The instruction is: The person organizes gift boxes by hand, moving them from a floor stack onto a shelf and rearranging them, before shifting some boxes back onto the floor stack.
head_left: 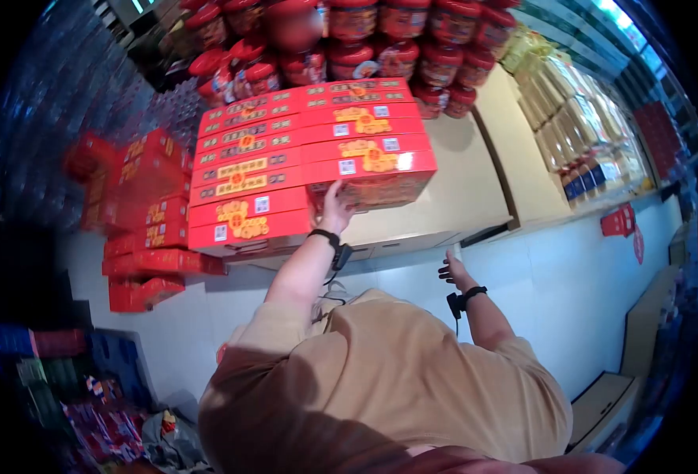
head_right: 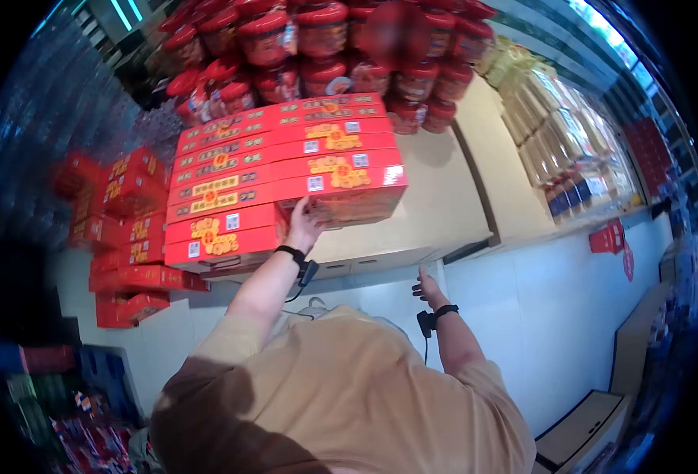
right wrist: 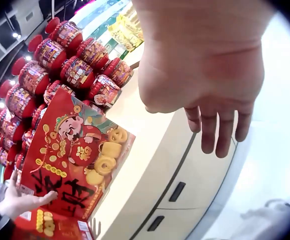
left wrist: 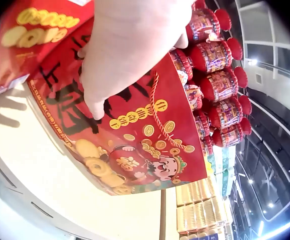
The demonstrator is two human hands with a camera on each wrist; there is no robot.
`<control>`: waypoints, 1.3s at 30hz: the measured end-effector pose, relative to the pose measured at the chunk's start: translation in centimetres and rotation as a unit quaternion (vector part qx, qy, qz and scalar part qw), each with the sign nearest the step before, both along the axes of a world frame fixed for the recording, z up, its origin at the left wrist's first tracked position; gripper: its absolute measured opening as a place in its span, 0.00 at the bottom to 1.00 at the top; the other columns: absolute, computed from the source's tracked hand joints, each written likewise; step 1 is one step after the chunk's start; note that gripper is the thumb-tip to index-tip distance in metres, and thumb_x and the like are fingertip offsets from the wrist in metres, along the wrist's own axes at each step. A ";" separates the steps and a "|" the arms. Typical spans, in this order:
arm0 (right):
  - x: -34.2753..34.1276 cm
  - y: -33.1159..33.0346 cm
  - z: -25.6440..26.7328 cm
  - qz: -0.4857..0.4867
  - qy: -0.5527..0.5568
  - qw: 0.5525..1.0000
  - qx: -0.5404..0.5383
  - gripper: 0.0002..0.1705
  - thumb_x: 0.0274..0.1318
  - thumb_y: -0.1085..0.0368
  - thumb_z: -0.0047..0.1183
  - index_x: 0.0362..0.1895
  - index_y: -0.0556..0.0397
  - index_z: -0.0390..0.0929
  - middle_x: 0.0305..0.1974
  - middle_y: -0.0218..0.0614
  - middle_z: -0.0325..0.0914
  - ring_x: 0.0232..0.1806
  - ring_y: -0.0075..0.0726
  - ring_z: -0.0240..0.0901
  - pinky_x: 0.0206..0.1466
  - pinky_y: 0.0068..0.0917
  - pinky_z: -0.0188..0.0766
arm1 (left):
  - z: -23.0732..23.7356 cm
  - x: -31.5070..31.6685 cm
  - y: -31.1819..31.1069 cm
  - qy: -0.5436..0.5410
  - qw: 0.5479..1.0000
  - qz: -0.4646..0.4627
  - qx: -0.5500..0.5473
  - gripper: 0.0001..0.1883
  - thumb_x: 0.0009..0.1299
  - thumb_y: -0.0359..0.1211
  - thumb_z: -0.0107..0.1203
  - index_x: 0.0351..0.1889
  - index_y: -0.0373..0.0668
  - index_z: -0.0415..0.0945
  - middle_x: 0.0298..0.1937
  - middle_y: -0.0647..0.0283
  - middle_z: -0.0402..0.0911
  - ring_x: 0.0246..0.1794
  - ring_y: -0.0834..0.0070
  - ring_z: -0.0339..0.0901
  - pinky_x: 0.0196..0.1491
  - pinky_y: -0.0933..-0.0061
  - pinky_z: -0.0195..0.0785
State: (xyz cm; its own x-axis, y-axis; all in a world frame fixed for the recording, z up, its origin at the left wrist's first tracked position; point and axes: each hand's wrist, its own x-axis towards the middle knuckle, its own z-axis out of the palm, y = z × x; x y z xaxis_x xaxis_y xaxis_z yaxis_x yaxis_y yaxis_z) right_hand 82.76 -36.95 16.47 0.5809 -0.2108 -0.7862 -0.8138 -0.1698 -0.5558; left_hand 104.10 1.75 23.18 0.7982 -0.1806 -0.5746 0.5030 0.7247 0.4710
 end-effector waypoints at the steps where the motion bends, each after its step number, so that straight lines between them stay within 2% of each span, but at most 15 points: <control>1: -1.1 -1.1 -0.5 0.014 -0.009 1.000 -0.012 0.56 0.66 0.19 0.31 0.73 0.56 0.63 0.56 0.50 0.82 0.49 0.46 0.81 0.52 0.46 0.69 | -0.7 -0.6 0.0 -0.013 1.000 0.001 -0.023 0.38 0.64 0.56 0.65 0.68 0.48 0.68 0.71 0.57 0.67 0.75 0.58 0.59 0.78 0.45 0.46; 6: -6.6 -6.4 0.2 0.031 -0.013 0.998 -0.052 0.50 0.68 0.25 0.39 0.68 0.61 0.68 0.56 0.52 0.83 0.49 0.49 0.85 0.50 0.50 0.76 | -1.7 -7.2 2.1 0.018 0.999 -0.050 0.008 0.36 0.67 0.56 0.64 0.68 0.51 0.67 0.73 0.55 0.63 0.74 0.58 0.62 0.72 0.45 0.59; 8: -9.1 -9.0 -0.6 0.014 -0.029 0.997 -0.069 0.43 0.68 0.31 0.44 0.61 0.62 0.76 0.47 0.48 0.87 0.43 0.46 0.87 0.43 0.46 0.78 | -4.9 -10.4 5.0 0.003 0.990 -0.142 0.015 0.22 0.69 0.56 0.63 0.51 0.53 0.74 0.56 0.61 0.79 0.62 0.60 0.75 0.60 0.53 0.70; 9: -10.4 -10.2 -0.8 -0.008 -0.020 0.998 -0.067 0.42 0.68 0.32 0.45 0.60 0.62 0.77 0.46 0.48 0.87 0.43 0.47 0.87 0.42 0.45 0.78 | -4.0 -13.0 5.3 0.053 0.980 -0.158 0.107 0.20 0.70 0.56 0.62 0.46 0.55 0.74 0.47 0.64 0.81 0.56 0.60 0.79 0.54 0.57 0.72; 14: -14.5 -14.2 -3.1 -0.046 0.042 0.996 -0.064 0.37 0.65 0.36 0.52 0.52 0.62 0.81 0.44 0.46 0.87 0.41 0.50 0.87 0.42 0.44 0.81 | -9.2 -25.0 10.9 0.137 0.955 -0.171 0.201 0.25 0.72 0.52 0.58 0.56 0.46 0.69 0.52 0.53 0.79 0.54 0.54 0.80 0.57 0.50 0.72; 21: -11.8 -11.5 -5.0 0.097 -0.035 0.991 -0.080 0.35 0.64 0.39 0.52 0.38 0.64 0.84 0.35 0.48 0.86 0.36 0.47 0.87 0.39 0.43 0.83 | -8.2 -39.9 15.2 0.312 0.929 0.005 0.199 0.27 0.73 0.51 0.55 0.59 0.41 0.65 0.54 0.49 0.78 0.53 0.51 0.78 0.60 0.44 0.70; 24: -11.8 -8.6 -5.2 0.145 -0.077 0.984 -0.068 0.35 0.64 0.38 0.51 0.38 0.65 0.84 0.34 0.48 0.85 0.34 0.46 0.87 0.39 0.42 0.84 | -10.6 -43.6 17.4 0.314 0.919 -0.018 0.236 0.25 0.73 0.50 0.55 0.56 0.42 0.65 0.50 0.49 0.78 0.46 0.52 0.79 0.55 0.47 0.71; 25: -12.3 -7.7 -5.2 0.155 -0.094 0.981 -0.061 0.36 0.64 0.38 0.51 0.39 0.65 0.84 0.34 0.48 0.85 0.33 0.46 0.87 0.39 0.42 0.84 | -11.0 -44.7 17.8 0.329 0.909 -0.011 0.257 0.20 0.73 0.50 0.55 0.48 0.44 0.67 0.42 0.54 0.79 0.39 0.58 0.78 0.43 0.54 0.73; 29: -15.6 -4.1 -4.7 0.201 -0.079 0.974 -0.068 0.35 0.64 0.39 0.51 0.43 0.65 0.84 0.36 0.48 0.86 0.32 0.47 0.86 0.38 0.41 0.85 | -13.0 -49.3 20.7 0.295 0.856 -0.165 0.391 0.16 0.73 0.49 0.56 0.38 0.47 0.72 0.27 0.65 0.76 0.25 0.70 0.75 0.27 0.63 0.65; 33: -19.8 -1.1 -7.1 0.170 -0.047 0.980 -0.092 0.35 0.63 0.38 0.53 0.43 0.63 0.85 0.37 0.49 0.86 0.35 0.49 0.86 0.38 0.43 0.83 | -13.4 -54.2 24.0 0.168 0.826 -0.256 0.473 0.14 0.74 0.44 0.58 0.40 0.42 0.76 0.27 0.63 0.78 0.24 0.73 0.77 0.25 0.70 0.68; 34: -21.1 0.1 -8.0 0.176 -0.038 0.979 -0.097 0.36 0.62 0.37 0.53 0.44 0.63 0.85 0.39 0.49 0.87 0.36 0.50 0.86 0.40 0.44 0.83 | -13.9 -56.2 25.2 0.103 0.860 -0.237 0.440 0.13 0.75 0.41 0.59 0.39 0.39 0.78 0.29 0.63 0.79 0.23 0.74 0.77 0.25 0.72 0.68; 36: -23.8 3.1 -7.5 0.236 -0.022 0.955 -0.181 0.36 0.62 0.36 0.54 0.46 0.61 0.86 0.42 0.52 0.87 0.40 0.53 0.86 0.46 0.45 0.82 | -13.4 -60.3 26.5 0.073 0.800 -0.236 0.547 0.16 0.75 0.44 0.57 0.39 0.39 0.80 0.28 0.65 0.79 0.25 0.72 0.77 0.27 0.68 0.69; 37: -25.2 4.6 -7.9 0.280 -0.046 0.933 -0.222 0.36 0.63 0.36 0.52 0.39 0.61 0.86 0.37 0.50 0.86 0.38 0.51 0.85 0.46 0.45 0.81 | -14.8 -62.4 28.0 0.038 0.765 -0.223 0.604 0.17 0.74 0.43 0.59 0.40 0.35 0.82 0.29 0.62 0.82 0.28 0.72 0.79 0.30 0.66 0.72; 38: -26.9 6.3 -8.5 0.330 -0.069 0.905 -0.259 0.36 0.63 0.36 0.50 0.33 0.60 0.86 0.31 0.48 0.86 0.35 0.49 0.85 0.46 0.44 0.79 | -15.1 -64.7 29.1 0.023 0.742 -0.210 0.636 0.26 0.71 0.45 0.62 0.54 0.31 0.81 0.41 0.50 0.89 0.44 0.57 0.86 0.48 0.56 0.77; 39: -28.0 7.8 -9.2 0.409 -0.045 0.873 -0.261 0.36 0.62 0.35 0.52 0.40 0.61 0.86 0.38 0.51 0.86 0.43 0.52 0.84 0.51 0.46 0.79 | -15.7 -67.5 29.6 0.069 0.761 -0.158 0.625 0.24 0.71 0.47 0.61 0.50 0.33 0.84 0.43 0.46 0.89 0.49 0.53 0.86 0.53 0.54 0.76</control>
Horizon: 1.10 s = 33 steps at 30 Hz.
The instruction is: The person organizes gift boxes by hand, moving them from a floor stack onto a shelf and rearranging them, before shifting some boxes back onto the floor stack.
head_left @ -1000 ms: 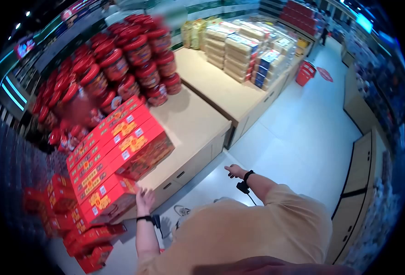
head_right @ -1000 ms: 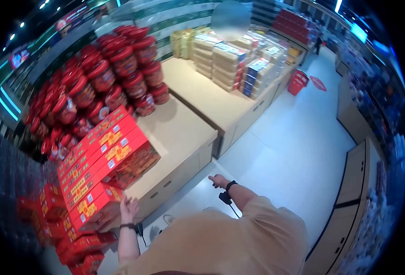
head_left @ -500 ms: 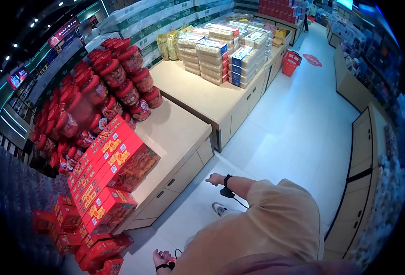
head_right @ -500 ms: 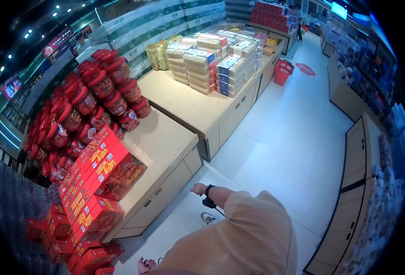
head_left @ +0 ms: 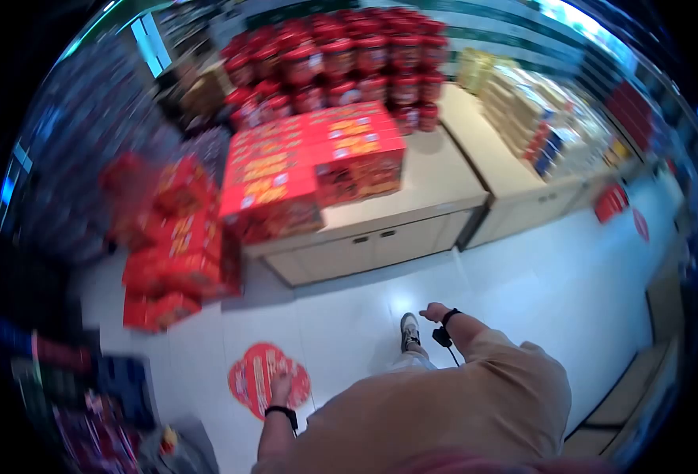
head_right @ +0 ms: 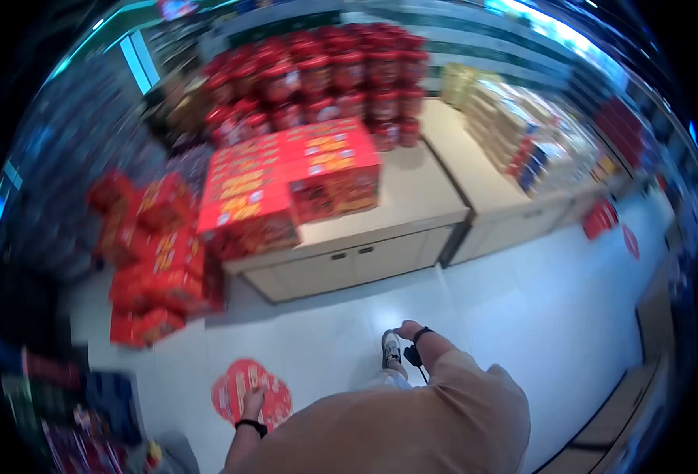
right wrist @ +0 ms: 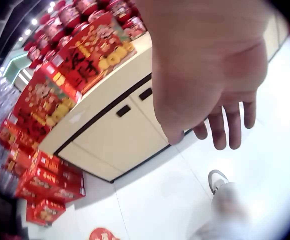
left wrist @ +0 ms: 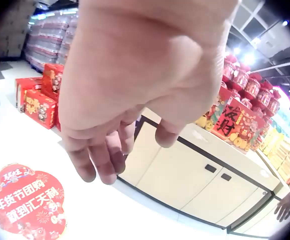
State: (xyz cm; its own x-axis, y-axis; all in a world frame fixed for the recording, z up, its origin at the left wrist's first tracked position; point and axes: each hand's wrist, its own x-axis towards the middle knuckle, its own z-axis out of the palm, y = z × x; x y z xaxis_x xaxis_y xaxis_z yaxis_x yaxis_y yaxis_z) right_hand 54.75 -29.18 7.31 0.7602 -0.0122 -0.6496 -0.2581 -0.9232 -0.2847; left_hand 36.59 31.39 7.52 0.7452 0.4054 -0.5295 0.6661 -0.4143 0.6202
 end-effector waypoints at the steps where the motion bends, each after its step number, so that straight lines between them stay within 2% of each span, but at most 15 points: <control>1: -0.7 2.0 -0.3 0.072 0.039 0.996 -0.025 0.38 0.61 0.35 0.54 0.48 0.62 0.85 0.45 0.54 0.86 0.51 0.55 0.83 0.56 0.47 0.78 | 3.5 -2.5 0.0 -0.020 0.999 -0.018 0.023 0.25 0.70 0.50 0.60 0.46 0.33 0.85 0.45 0.42 0.88 0.50 0.52 0.86 0.55 0.57 0.76; 3: -2.4 6.6 1.5 0.169 0.120 0.978 -0.033 0.39 0.63 0.34 0.52 0.50 0.62 0.85 0.47 0.51 0.87 0.49 0.54 0.84 0.55 0.48 0.78 | 0.8 -8.0 2.4 0.063 0.997 0.024 -0.039 0.28 0.70 0.52 0.59 0.46 0.32 0.85 0.47 0.40 0.87 0.52 0.51 0.85 0.56 0.58 0.76; 6: -4.0 13.1 4.7 0.179 0.162 0.970 -0.017 0.39 0.67 0.34 0.47 0.48 0.62 0.85 0.45 0.46 0.88 0.44 0.48 0.86 0.52 0.48 0.79 | -4.0 -15.7 6.0 0.128 0.989 -0.071 0.005 0.29 0.70 0.53 0.59 0.46 0.32 0.86 0.46 0.41 0.87 0.51 0.50 0.85 0.55 0.57 0.76; 9: -2.7 16.5 3.6 0.177 0.120 0.977 -0.003 0.38 0.67 0.37 0.50 0.47 0.65 0.84 0.43 0.49 0.87 0.42 0.48 0.86 0.50 0.45 0.79 | -3.3 -22.2 6.7 0.195 0.974 0.043 -0.107 0.26 0.69 0.52 0.59 0.37 0.33 0.85 0.39 0.47 0.87 0.36 0.57 0.86 0.47 0.55 0.78; 12: -0.2 19.6 3.5 0.214 0.117 0.970 -0.016 0.34 0.69 0.41 0.51 0.44 0.66 0.84 0.39 0.50 0.86 0.40 0.49 0.85 0.48 0.45 0.78 | -7.1 -29.1 7.7 0.241 0.952 0.138 -0.130 0.25 0.71 0.51 0.58 0.34 0.34 0.82 0.35 0.52 0.85 0.30 0.63 0.84 0.40 0.57 0.78; 16: 3.7 23.5 2.3 0.235 0.110 0.965 -0.040 0.35 0.68 0.39 0.51 0.38 0.65 0.84 0.34 0.48 0.86 0.37 0.48 0.85 0.47 0.46 0.78 | -4.3 -33.9 7.3 0.239 0.891 0.323 -0.210 0.20 0.72 0.48 0.59 0.38 0.36 0.82 0.32 0.60 0.81 0.29 0.65 0.81 0.32 0.63 0.77; 20: 6.9 29.1 2.8 0.254 0.136 0.956 -0.060 0.35 0.67 0.39 0.51 0.37 0.64 0.85 0.32 0.46 0.87 0.36 0.48 0.87 0.46 0.44 0.80 | -4.6 -35.0 8.5 0.232 0.896 0.309 -0.220 0.20 0.72 0.47 0.59 0.42 0.38 0.82 0.32 0.61 0.79 0.28 0.66 0.79 0.30 0.61 0.76; 23: 10.3 33.3 1.0 0.244 0.182 0.952 -0.046 0.33 0.67 0.41 0.54 0.39 0.65 0.84 0.35 0.46 0.87 0.37 0.49 0.88 0.42 0.46 0.83 | -5.0 -32.4 10.3 0.253 0.832 0.427 -0.248 0.25 0.73 0.50 0.59 0.51 0.35 0.80 0.40 0.57 0.82 0.36 0.64 0.80 0.42 0.56 0.76; 25: 14.5 37.1 -0.3 0.220 0.212 0.952 -0.027 0.32 0.68 0.42 0.55 0.39 0.66 0.83 0.37 0.47 0.87 0.36 0.48 0.88 0.41 0.45 0.83 | -6.1 -30.5 13.5 0.261 0.832 0.419 -0.253 0.26 0.73 0.51 0.59 0.54 0.36 0.78 0.44 0.56 0.83 0.39 0.64 0.80 0.44 0.55 0.75; 26: 16.9 38.9 -0.4 0.464 0.170 0.869 -0.014 0.22 0.70 0.51 0.55 0.45 0.61 0.84 0.35 0.45 0.86 0.34 0.46 0.86 0.37 0.42 0.83 | -5.6 -28.9 15.4 0.264 0.833 0.414 -0.255 0.27 0.74 0.51 0.59 0.56 0.37 0.78 0.46 0.55 0.83 0.40 0.63 0.80 0.45 0.55 0.75; 27: 19.3 41.8 -1.1 0.276 0.240 0.930 -0.048 0.30 0.70 0.43 0.51 0.50 0.62 0.82 0.44 0.43 0.87 0.37 0.41 0.87 0.34 0.44 0.81 | -5.1 -27.3 17.6 0.248 0.836 0.416 -0.259 0.27 0.74 0.52 0.59 0.56 0.37 0.78 0.47 0.55 0.83 0.40 0.63 0.80 0.45 0.55 0.74; 30: 27.5 47.9 -8.5 0.438 0.096 0.894 0.025 0.22 0.70 0.51 0.53 0.46 0.60 0.82 0.34 0.39 0.84 0.31 0.40 0.85 0.32 0.38 0.80 | 3.2 -21.3 24.6 0.166 0.855 0.433 -0.231 0.25 0.75 0.53 0.59 0.54 0.42 0.81 0.42 0.57 0.84 0.38 0.64 0.82 0.42 0.53 0.75; 31: 29.8 51.1 -8.7 0.348 0.101 0.931 0.041 0.17 0.70 0.54 0.53 0.46 0.55 0.83 0.33 0.40 0.85 0.32 0.42 0.85 0.33 0.38 0.80 | 1.0 -21.5 28.0 0.113 0.856 0.443 -0.241 0.22 0.74 0.50 0.60 0.54 0.43 0.82 0.36 0.62 0.84 0.32 0.68 0.82 0.36 0.58 0.75; 32: 30.7 54.1 -8.9 0.367 -0.064 0.928 -0.019 0.31 0.65 0.41 0.54 0.53 0.56 0.84 0.45 0.50 0.88 0.46 0.52 0.86 0.51 0.48 0.81 | 0.1 -21.7 29.7 -0.008 0.866 0.469 -0.177 0.18 0.73 0.45 0.61 0.52 0.43 0.83 0.33 0.66 0.84 0.28 0.74 0.79 0.30 0.65 0.73; 33: 32.0 58.4 -3.3 0.309 0.065 0.949 0.000 0.33 0.65 0.40 0.53 0.53 0.59 0.84 0.50 0.57 0.85 0.54 0.57 0.83 0.59 0.50 0.77 | 0.2 -21.4 31.5 -0.074 0.870 0.465 -0.146 0.16 0.72 0.40 0.61 0.50 0.40 0.82 0.33 0.66 0.83 0.27 0.77 0.78 0.27 0.71 0.71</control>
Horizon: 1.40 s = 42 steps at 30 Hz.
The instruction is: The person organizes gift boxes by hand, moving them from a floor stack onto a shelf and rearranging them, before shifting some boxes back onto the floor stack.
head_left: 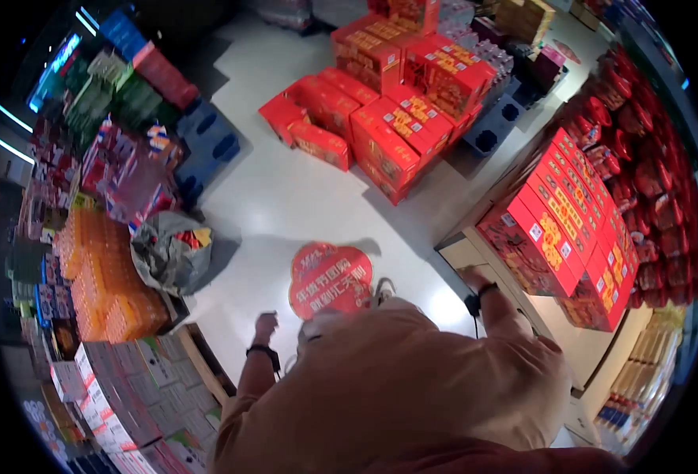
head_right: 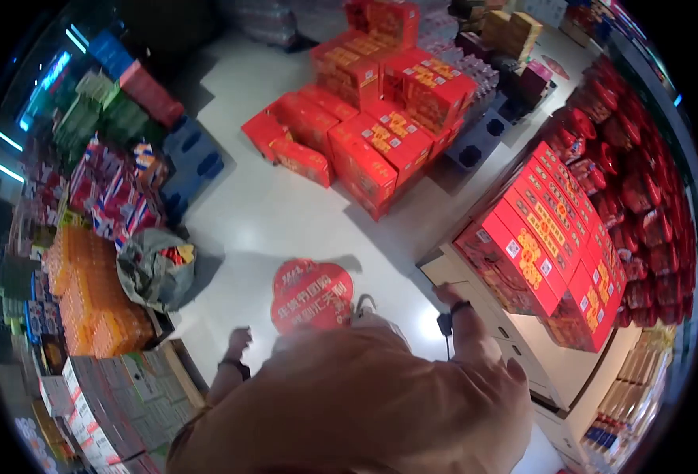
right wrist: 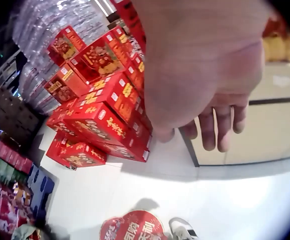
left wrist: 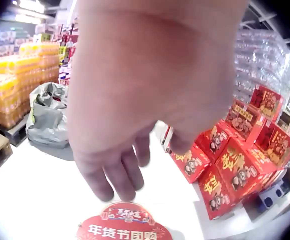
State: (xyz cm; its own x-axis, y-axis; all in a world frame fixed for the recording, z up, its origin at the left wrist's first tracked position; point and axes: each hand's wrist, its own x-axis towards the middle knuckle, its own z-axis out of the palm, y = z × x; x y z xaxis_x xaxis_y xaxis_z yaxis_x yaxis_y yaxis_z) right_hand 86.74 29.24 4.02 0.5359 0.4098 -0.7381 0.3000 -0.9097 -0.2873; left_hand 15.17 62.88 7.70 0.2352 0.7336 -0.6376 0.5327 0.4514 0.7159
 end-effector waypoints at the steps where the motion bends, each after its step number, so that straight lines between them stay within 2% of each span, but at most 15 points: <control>1: 2.3 3.0 0.6 0.148 -0.007 0.989 -0.023 0.35 0.66 0.40 0.51 0.55 0.61 0.83 0.52 0.59 0.84 0.55 0.58 0.83 0.62 0.48 0.75 | 1.6 2.9 2.1 0.110 0.989 0.081 -0.058 0.13 0.74 0.44 0.57 0.44 0.45 0.80 0.32 0.68 0.80 0.31 0.76 0.78 0.32 0.72 0.68; 4: 7.5 10.2 -5.3 0.139 -0.050 0.982 0.118 0.36 0.65 0.39 0.50 0.56 0.61 0.81 0.55 0.59 0.82 0.56 0.60 0.81 0.60 0.47 0.77 | 4.5 7.1 4.6 0.082 0.986 0.147 -0.014 0.12 0.73 0.44 0.59 0.38 0.46 0.79 0.29 0.68 0.78 0.26 0.78 0.75 0.27 0.73 0.66; 8: 6.5 23.0 0.4 0.461 -0.084 0.883 -0.021 0.33 0.66 0.42 0.51 0.58 0.59 0.79 0.58 0.56 0.81 0.55 0.61 0.81 0.60 0.49 0.76 | -4.0 2.9 6.9 0.220 0.967 -0.024 -0.130 0.24 0.75 0.56 0.57 0.45 0.43 0.83 0.24 0.61 0.81 0.26 0.68 0.81 0.31 0.59 0.76; 10: 3.9 26.3 2.3 0.279 -0.068 0.958 0.017 0.32 0.66 0.41 0.53 0.51 0.60 0.83 0.53 0.56 0.83 0.54 0.59 0.81 0.58 0.49 0.78 | -4.4 2.5 6.9 0.173 0.950 0.074 -0.250 0.22 0.76 0.51 0.58 0.49 0.41 0.83 0.29 0.58 0.84 0.27 0.68 0.81 0.29 0.59 0.75; 13: 4.2 26.6 -8.2 0.324 -0.147 0.933 0.058 0.23 0.64 0.45 0.55 0.48 0.50 0.85 0.46 0.52 0.86 0.48 0.57 0.84 0.50 0.48 0.80 | -4.2 1.8 10.6 0.161 0.945 0.043 -0.283 0.20 0.77 0.50 0.57 0.51 0.43 0.82 0.28 0.59 0.83 0.27 0.68 0.81 0.28 0.61 0.74; 19: 1.5 34.3 1.4 0.089 0.090 0.974 -0.187 0.36 0.64 0.38 0.58 0.60 0.55 0.81 0.48 0.43 0.88 0.41 0.42 0.86 0.40 0.36 0.82 | -5.6 2.8 31.0 0.112 0.961 0.000 -0.254 0.18 0.78 0.46 0.54 0.56 0.47 0.80 0.27 0.61 0.81 0.27 0.69 0.80 0.26 0.65 0.71; 21: 3.3 36.6 -0.2 0.254 -0.018 0.963 -0.089 0.27 0.66 0.44 0.54 0.58 0.49 0.83 0.37 0.49 0.86 0.42 0.47 0.86 0.43 0.42 0.80 | -5.8 4.2 39.0 0.088 0.968 0.026 -0.234 0.18 0.78 0.45 0.54 0.58 0.48 0.80 0.27 0.62 0.80 0.27 0.70 0.80 0.26 0.66 0.70; 22: 3.2 39.0 2.0 0.071 -0.053 0.995 -0.035 0.23 0.66 0.49 0.54 0.56 0.48 0.82 0.31 0.54 0.83 0.43 0.53 0.85 0.43 0.44 0.79 | -6.2 5.2 42.7 0.079 0.973 0.042 -0.212 0.18 0.78 0.45 0.53 0.59 0.49 0.79 0.27 0.62 0.80 0.27 0.70 0.80 0.26 0.67 0.70; 24: 8.5 42.3 -5.6 0.149 -0.035 0.988 -0.010 0.27 0.68 0.46 0.55 0.57 0.55 0.80 0.50 0.55 0.84 0.48 0.61 0.83 0.51 0.52 0.77 | -5.2 7.9 48.9 0.077 0.987 0.064 -0.129 0.17 0.76 0.49 0.54 0.50 0.47 0.78 0.38 0.62 0.83 0.31 0.68 0.81 0.30 0.66 0.71; 25: 7.1 46.9 0.9 0.068 -0.076 0.994 -0.037 0.29 0.68 0.45 0.57 0.61 0.54 0.78 0.56 0.52 0.82 0.54 0.59 0.80 0.56 0.50 0.76 | -3.8 10.1 51.8 0.098 0.985 0.081 -0.118 0.17 0.76 0.49 0.54 0.51 0.47 0.77 0.39 0.61 0.82 0.34 0.68 0.82 0.32 0.66 0.72; 26: 9.1 47.9 -3.0 0.048 -0.090 0.975 0.200 0.34 0.65 0.43 0.62 0.63 0.55 0.76 0.57 0.49 0.82 0.61 0.57 0.76 0.63 0.49 0.72 | -3.1 11.9 54.6 0.067 0.986 0.088 -0.127 0.18 0.75 0.50 0.54 0.52 0.48 0.75 0.38 0.63 0.80 0.31 0.71 0.78 0.31 0.67 0.68; 28: 9.6 54.2 5.8 0.008 -0.107 0.987 0.123 0.41 0.57 0.41 0.68 0.65 0.56 0.74 0.61 0.50 0.80 0.66 0.55 0.72 0.66 0.47 0.71 | -5.5 13.6 59.1 0.061 0.990 0.066 -0.108 0.20 0.76 0.49 0.53 0.56 0.46 0.75 0.39 0.62 0.82 0.33 0.70 0.79 0.33 0.64 0.71; 31: 11.4 61.0 7.8 0.070 -0.199 0.965 0.155 0.45 0.58 0.39 0.64 0.67 0.59 0.69 0.59 0.61 0.79 0.60 0.64 0.77 0.59 0.51 0.76 | -4.3 15.8 61.3 0.099 0.985 0.064 -0.128 0.16 0.75 0.47 0.56 0.50 0.46 0.77 0.36 0.65 0.79 0.26 0.73 0.76 0.28 0.68 0.67; 36: 20.8 75.0 13.7 0.041 -0.295 0.936 0.187 0.49 0.56 0.36 0.63 0.73 0.53 0.63 0.67 0.59 0.69 0.69 0.64 0.68 0.67 0.52 0.72 | 0.8 26.5 58.2 -0.043 0.988 -0.015 -0.148 0.27 0.74 0.49 0.58 0.67 0.48 0.72 0.55 0.59 0.83 0.50 0.64 0.81 0.53 0.58 0.72; 42: 28.9 88.3 18.4 0.048 -0.248 0.963 0.090 0.64 0.46 0.28 0.66 0.79 0.46 0.54 0.74 0.54 0.59 0.76 0.61 0.58 0.75 0.57 0.60 | -2.2 25.6 56.3 0.006 0.984 -0.061 -0.169 0.16 0.76 0.46 0.56 0.36 0.44 0.80 0.29 0.71 0.78 0.25 0.79 0.74 0.25 0.75 0.64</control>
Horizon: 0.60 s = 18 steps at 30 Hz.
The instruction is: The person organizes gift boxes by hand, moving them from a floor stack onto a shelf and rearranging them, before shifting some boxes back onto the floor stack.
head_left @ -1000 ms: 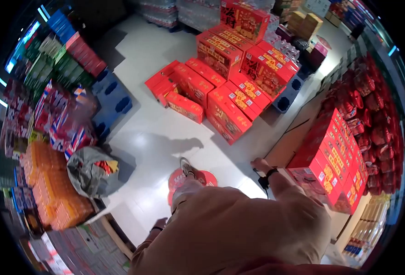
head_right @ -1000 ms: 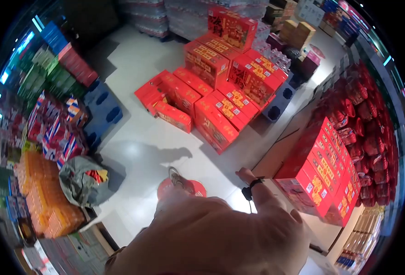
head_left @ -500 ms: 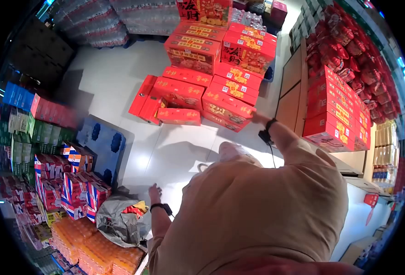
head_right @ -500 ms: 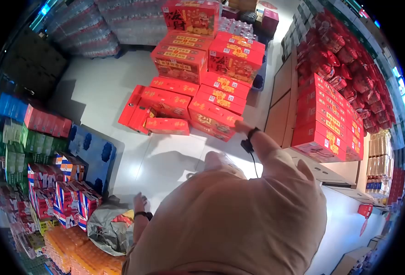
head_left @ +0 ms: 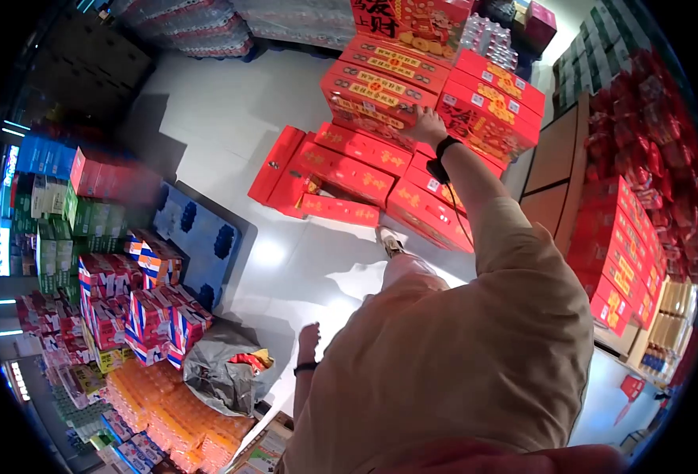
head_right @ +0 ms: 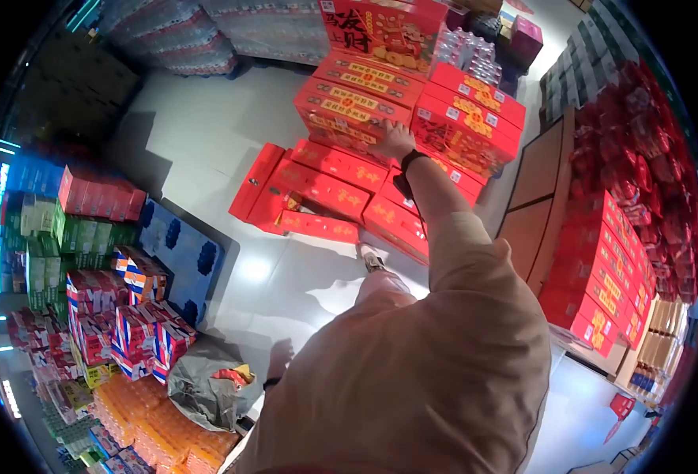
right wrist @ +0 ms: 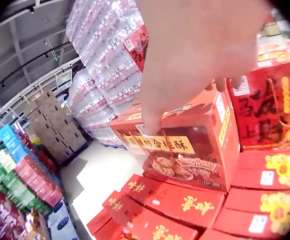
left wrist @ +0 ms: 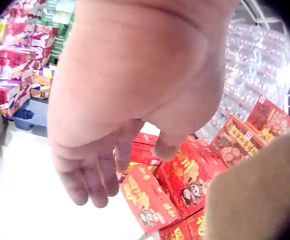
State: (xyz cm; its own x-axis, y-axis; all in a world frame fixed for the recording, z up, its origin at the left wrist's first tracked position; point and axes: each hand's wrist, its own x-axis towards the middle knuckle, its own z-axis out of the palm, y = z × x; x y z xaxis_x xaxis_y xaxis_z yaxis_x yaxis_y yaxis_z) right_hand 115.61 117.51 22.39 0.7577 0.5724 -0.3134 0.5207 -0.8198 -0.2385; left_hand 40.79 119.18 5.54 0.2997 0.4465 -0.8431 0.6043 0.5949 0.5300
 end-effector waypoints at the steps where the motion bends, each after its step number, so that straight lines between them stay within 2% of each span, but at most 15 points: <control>1: 2.2 1.9 -1.5 -0.002 0.013 1.000 -0.013 0.65 0.44 0.28 0.67 0.79 0.45 0.54 0.75 0.53 0.57 0.79 0.60 0.52 0.77 0.57 0.54 | 1.9 1.2 -0.4 0.027 0.999 0.015 0.017 0.16 0.75 0.46 0.57 0.34 0.44 0.79 0.29 0.71 0.78 0.24 0.80 0.74 0.25 0.74 0.64; 2: 3.6 3.3 -1.6 0.002 0.015 1.000 -0.019 0.66 0.44 0.28 0.67 0.80 0.44 0.53 0.76 0.53 0.55 0.79 0.59 0.50 0.78 0.57 0.53 | 4.2 2.4 -1.6 0.054 0.998 0.029 0.033 0.17 0.75 0.47 0.58 0.31 0.44 0.78 0.28 0.71 0.77 0.24 0.80 0.73 0.25 0.73 0.64; 3: 4.6 4.7 -1.1 0.006 0.018 0.999 -0.026 0.66 0.44 0.28 0.68 0.80 0.44 0.52 0.77 0.53 0.53 0.80 0.59 0.48 0.78 0.57 0.52 | 5.4 3.3 -1.4 0.077 0.996 0.037 0.005 0.17 0.74 0.48 0.59 0.40 0.42 0.80 0.31 0.69 0.79 0.26 0.79 0.74 0.26 0.74 0.65; 4: 5.5 6.0 -1.2 0.009 0.022 0.999 -0.032 0.67 0.43 0.28 0.68 0.81 0.43 0.51 0.78 0.53 0.52 0.81 0.59 0.46 0.78 0.58 0.51 | 5.0 3.1 -1.1 0.110 0.994 0.025 0.004 0.20 0.73 0.47 0.61 0.51 0.40 0.80 0.37 0.65 0.82 0.31 0.75 0.78 0.31 0.73 0.71; 5: 6.5 7.3 -1.8 0.011 0.005 0.999 -0.034 0.71 0.41 0.28 0.69 0.83 0.42 0.47 0.80 0.56 0.47 0.83 0.64 0.40 0.80 0.60 0.47 | 4.5 3.0 -0.8 0.113 0.993 0.044 0.007 0.22 0.72 0.46 0.62 0.56 0.39 0.79 0.40 0.63 0.83 0.34 0.73 0.80 0.35 0.72 0.74; 6: 7.2 8.3 -2.3 0.021 0.001 0.998 -0.064 0.72 0.40 0.28 0.69 0.83 0.41 0.46 0.80 0.57 0.47 0.83 0.66 0.39 0.80 0.60 0.46 | 4.0 2.8 -0.4 0.113 0.991 0.064 0.010 0.25 0.72 0.45 0.63 0.61 0.39 0.77 0.43 0.60 0.83 0.38 0.71 0.82 0.39 0.71 0.77; 7: 7.3 9.2 -1.3 0.032 -0.003 0.995 -0.096 0.73 0.40 0.28 0.69 0.84 0.40 0.45 0.80 0.57 0.46 0.83 0.67 0.38 0.80 0.61 0.45 | 2.6 2.6 0.3 0.128 0.989 0.069 0.005 0.25 0.72 0.45 0.64 0.60 0.38 0.78 0.46 0.56 0.85 0.45 0.71 0.83 0.43 0.70 0.79; 8: 7.2 9.9 -0.8 0.045 -0.007 0.991 -0.129 0.73 0.39 0.27 0.69 0.84 0.40 0.44 0.80 0.58 0.45 0.83 0.69 0.37 0.80 0.61 0.45 | 1.3 2.4 0.9 0.141 0.989 0.044 0.029 0.26 0.71 0.45 0.64 0.60 0.38 0.78 0.47 0.54 0.85 0.47 0.69 0.83 0.45 0.68 0.79; 9: 7.1 10.6 -1.4 0.051 -0.018 0.988 -0.147 0.76 0.37 0.27 0.70 0.85 0.38 0.43 0.79 0.61 0.46 0.81 0.73 0.39 0.80 0.62 0.44 | 1.0 2.6 1.1 0.154 0.987 0.018 0.051 0.26 0.71 0.46 0.64 0.60 0.37 0.78 0.49 0.51 0.85 0.49 0.67 0.83 0.47 0.66 0.79; 12: 6.0 10.6 -2.4 0.061 -0.104 0.983 -0.136 0.70 0.38 0.28 0.70 0.82 0.37 0.50 0.77 0.57 0.50 0.78 0.68 0.47 0.74 0.65 0.53 | 1.6 7.3 2.7 0.177 0.971 -0.099 0.125 0.28 0.72 0.48 0.62 0.61 0.37 0.78 0.52 0.46 0.85 0.54 0.57 0.83 0.55 0.61 0.76; 13: 7.1 9.7 -2.7 0.119 -0.112 0.982 -0.094 0.61 0.40 0.30 0.69 0.77 0.37 0.60 0.74 0.52 0.57 0.73 0.61 0.56 0.64 0.66 0.60 | 2.3 9.7 4.1 0.182 0.960 -0.144 0.155 0.28 0.72 0.48 0.62 0.61 0.36 0.78 0.53 0.44 0.85 0.56 0.53 0.82 0.58 0.59 0.75; 14: 6.9 9.6 -2.8 0.115 -0.106 0.984 -0.082 0.59 0.41 0.30 0.68 0.76 0.37 0.62 0.73 0.51 0.59 0.71 0.60 0.58 0.62 0.65 0.61 | 3.2 11.2 5.1 0.188 0.946 -0.190 0.185 0.29 0.73 0.49 0.61 0.61 0.36 0.78 0.53 0.42 0.85 0.57 0.49 0.82 0.61 0.58 0.74; 16: 6.5 9.0 -2.3 0.092 -0.101 0.989 -0.059 0.54 0.43 0.30 0.67 0.73 0.36 0.66 0.71 0.48 0.63 0.69 0.56 0.61 0.58 0.64 0.61 | 4.7 13.8 6.7 0.170 0.951 -0.184 0.183 0.29 0.74 0.49 0.60 0.63 0.37 0.76 0.52 0.43 0.86 0.56 0.50 0.82 0.60 0.58 0.74; 17: 6.5 9.5 -2.9 0.104 -0.109 0.980 -0.133 0.65 0.39 0.29 0.68 0.79 0.39 0.54 0.75 0.56 0.57 0.74 0.65 0.52 0.67 0.66 0.53 | 3.3 14.8 8.0 0.154 0.952 -0.190 0.185 0.29 0.74 0.49 0.60 0.64 0.37 0.76 0.52 0.44 0.86 0.55 0.51 0.82 0.59 0.58 0.74; 18: 6.5 9.9 -3.2 0.120 -0.115 0.964 -0.207 0.77 0.36 0.27 0.68 0.85 0.42 0.41 0.79 0.65 0.50 0.80 0.74 0.43 0.75 0.68 0.45 | 2.6 15.3 9.0 0.124 0.937 -0.219 0.241 0.28 0.75 0.49 0.59 0.64 0.38 0.75 0.50 0.47 0.86 0.53 0.52 0.83 0.58 0.58 0.75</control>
State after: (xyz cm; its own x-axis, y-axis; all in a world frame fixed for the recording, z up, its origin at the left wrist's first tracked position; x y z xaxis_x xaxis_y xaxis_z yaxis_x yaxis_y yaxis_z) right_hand 122.11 127.42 19.18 0.6956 0.6021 -0.3921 0.7074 -0.6694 0.2270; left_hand 56.05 128.19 8.16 0.3641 0.6733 -0.6435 0.8751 -0.0109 0.4838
